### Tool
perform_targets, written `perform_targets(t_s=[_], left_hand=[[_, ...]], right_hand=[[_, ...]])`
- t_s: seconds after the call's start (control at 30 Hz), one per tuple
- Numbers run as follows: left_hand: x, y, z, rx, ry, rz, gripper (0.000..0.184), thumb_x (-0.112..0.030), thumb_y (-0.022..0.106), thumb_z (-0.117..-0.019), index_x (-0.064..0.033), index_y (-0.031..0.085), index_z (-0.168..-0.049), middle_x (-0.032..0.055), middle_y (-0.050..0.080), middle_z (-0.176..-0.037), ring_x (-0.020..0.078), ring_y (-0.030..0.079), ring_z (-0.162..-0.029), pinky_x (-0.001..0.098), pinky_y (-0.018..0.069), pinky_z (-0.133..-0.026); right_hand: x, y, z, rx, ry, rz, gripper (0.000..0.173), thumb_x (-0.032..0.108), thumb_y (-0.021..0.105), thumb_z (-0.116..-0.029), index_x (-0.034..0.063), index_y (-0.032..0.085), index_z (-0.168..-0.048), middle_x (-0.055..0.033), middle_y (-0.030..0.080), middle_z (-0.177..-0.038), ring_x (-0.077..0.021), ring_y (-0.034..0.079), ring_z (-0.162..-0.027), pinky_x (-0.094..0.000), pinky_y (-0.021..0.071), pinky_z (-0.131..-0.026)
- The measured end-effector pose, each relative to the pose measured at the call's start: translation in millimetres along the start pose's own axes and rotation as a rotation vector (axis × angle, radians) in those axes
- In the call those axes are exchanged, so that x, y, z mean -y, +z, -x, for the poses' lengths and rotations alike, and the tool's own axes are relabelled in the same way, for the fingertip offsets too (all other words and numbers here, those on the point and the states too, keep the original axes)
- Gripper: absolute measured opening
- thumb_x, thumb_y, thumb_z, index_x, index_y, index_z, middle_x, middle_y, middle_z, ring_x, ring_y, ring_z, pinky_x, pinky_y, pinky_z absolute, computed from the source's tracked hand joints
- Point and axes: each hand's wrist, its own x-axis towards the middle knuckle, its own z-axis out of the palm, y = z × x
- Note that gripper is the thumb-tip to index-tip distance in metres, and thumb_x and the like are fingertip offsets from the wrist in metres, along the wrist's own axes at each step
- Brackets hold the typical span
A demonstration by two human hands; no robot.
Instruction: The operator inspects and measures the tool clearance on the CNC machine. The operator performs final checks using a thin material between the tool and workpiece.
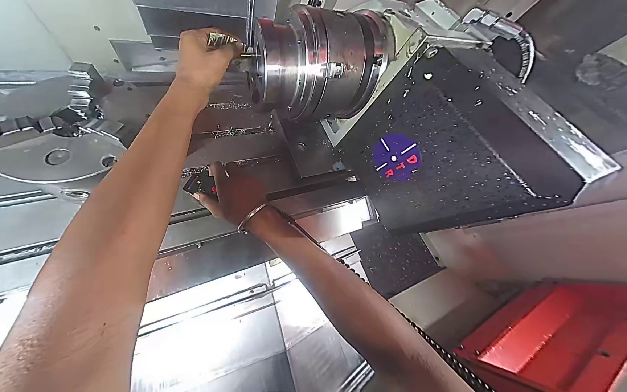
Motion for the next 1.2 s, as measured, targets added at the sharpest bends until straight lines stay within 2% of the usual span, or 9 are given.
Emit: perform_targets(t_s=[0.37,0.47,0.57,0.7,0.73,0.8,0.9,1.07,1.2], left_hand=[[-0.4,-1.9,0.6,-0.013,0.016,-0.041,0.018,-0.022,0.069,-0.0953,-0.0089,0.075,-0.106,-0.001,0.073,-0.096,-0.0003,0.065,-0.083,0.023,0.0531,-0.08],[-2.7,-4.9,2.1,0.016,-0.074,0.031,0.019,-0.02,0.063,-0.0999,-0.0083,0.072,-0.111,0.0005,0.071,-0.102,0.0025,0.065,-0.088,0.0247,0.0543,-0.082],[-1.0,-8.8,5.8,-0.01,-0.206,0.26,0.018,-0.018,0.057,-0.1025,-0.0072,0.067,-0.113,0.0027,0.07,-0.102,0.0109,0.07,-0.089,0.0312,0.06,-0.079],[15.2,-12.0,11.6,0.046,-0.302,0.488,0.04,-0.012,0.038,-0.1004,-0.0075,0.052,-0.137,0.0089,0.07,-0.118,0.021,0.071,-0.103,0.0381,0.059,-0.087],[20.4,-10.6,13.9,0.071,-0.271,0.512,0.045,-0.006,0.039,-0.0969,-0.0071,0.049,-0.141,0.0097,0.069,-0.121,0.0215,0.07,-0.106,0.0387,0.0585,-0.089],[28.5,-4.5,16.6,0.088,-0.166,0.521,0.039,0.003,0.058,-0.0927,-0.0055,0.057,-0.131,0.0078,0.071,-0.114,0.0199,0.07,-0.103,0.0371,0.0599,-0.087],[33.5,7.4,15.1,0.021,-0.092,0.489,0.036,0.001,0.073,-0.089,-0.0029,0.06,-0.122,0.0055,0.073,-0.105,0.0162,0.073,-0.095,0.0328,0.0625,-0.083],[33.9,11.8,11.7,-0.055,-0.056,0.405,0.028,-0.007,0.076,-0.09,-0.0019,0.064,-0.115,0.0036,0.073,-0.097,0.014,0.074,-0.088,0.0319,0.0631,-0.083],[30.1,11.4,13.6,-0.067,-0.064,0.417,0.027,-0.005,0.075,-0.0908,-0.0002,0.063,-0.115,0.0055,0.074,-0.096,0.0167,0.076,-0.086,0.0338,0.0648,-0.082]], right_hand=[[1.6,-2.1,0.5,0.019,-0.004,0.005,0.057,0.053,0.062,-0.097,0.017,0.054,-0.14,-0.0149,0.06,-0.123,-0.0321,0.069,-0.096,-0.051,0.0579,-0.068],[1.0,-2.8,1.2,0.014,-0.006,-0.005,0.058,0.055,0.063,-0.0955,0.017,0.054,-0.138,-0.0145,0.061,-0.121,-0.0316,0.069,-0.095,-0.0508,0.0577,-0.068],[0.3,-3.8,1.3,0.026,-0.007,-0.017,0.064,0.058,0.063,-0.0945,0.0164,0.053,-0.142,-0.0147,0.061,-0.125,-0.0322,0.069,-0.098,-0.0518,0.0581,-0.071],[-0.5,-2.1,0.5,0.014,-0.021,-0.026,0.064,0.059,0.064,-0.094,0.0151,0.054,-0.14,-0.015,0.062,-0.123,-0.0325,0.068,-0.099,-0.0518,0.0579,-0.072],[-0.6,-1.5,0.2,0.007,-0.024,-0.027,0.064,0.058,0.064,-0.0936,0.0145,0.055,-0.139,-0.0151,0.062,-0.122,-0.0326,0.069,-0.099,-0.0521,0.0579,-0.072],[-1.0,-0.8,-0.2,-0.004,-0.029,-0.017,0.063,0.058,0.065,-0.0928,0.0142,0.056,-0.136,-0.0144,0.063,-0.118,-0.0321,0.069,-0.096,-0.0518,0.0579,-0.071],[-0.9,0.2,0.2,-0.006,-0.027,-0.016,0.061,0.057,0.066,-0.0931,0.0146,0.056,-0.136,-0.0146,0.063,-0.119,-0.0325,0.069,-0.097,-0.0522,0.0583,-0.07],[0.2,-1.3,0.7,0.015,0.0,-0.02,0.063,0.058,0.066,-0.0929,0.0158,0.054,-0.138,-0.0138,0.061,-0.121,-0.0315,0.069,-0.094,-0.0511,0.0577,-0.068],[0.3,-1.8,0.9,0.013,0.004,-0.012,0.062,0.057,0.066,-0.0931,0.0159,0.054,-0.138,-0.0143,0.061,-0.122,-0.0316,0.069,-0.093,-0.0512,0.0576,-0.067]])
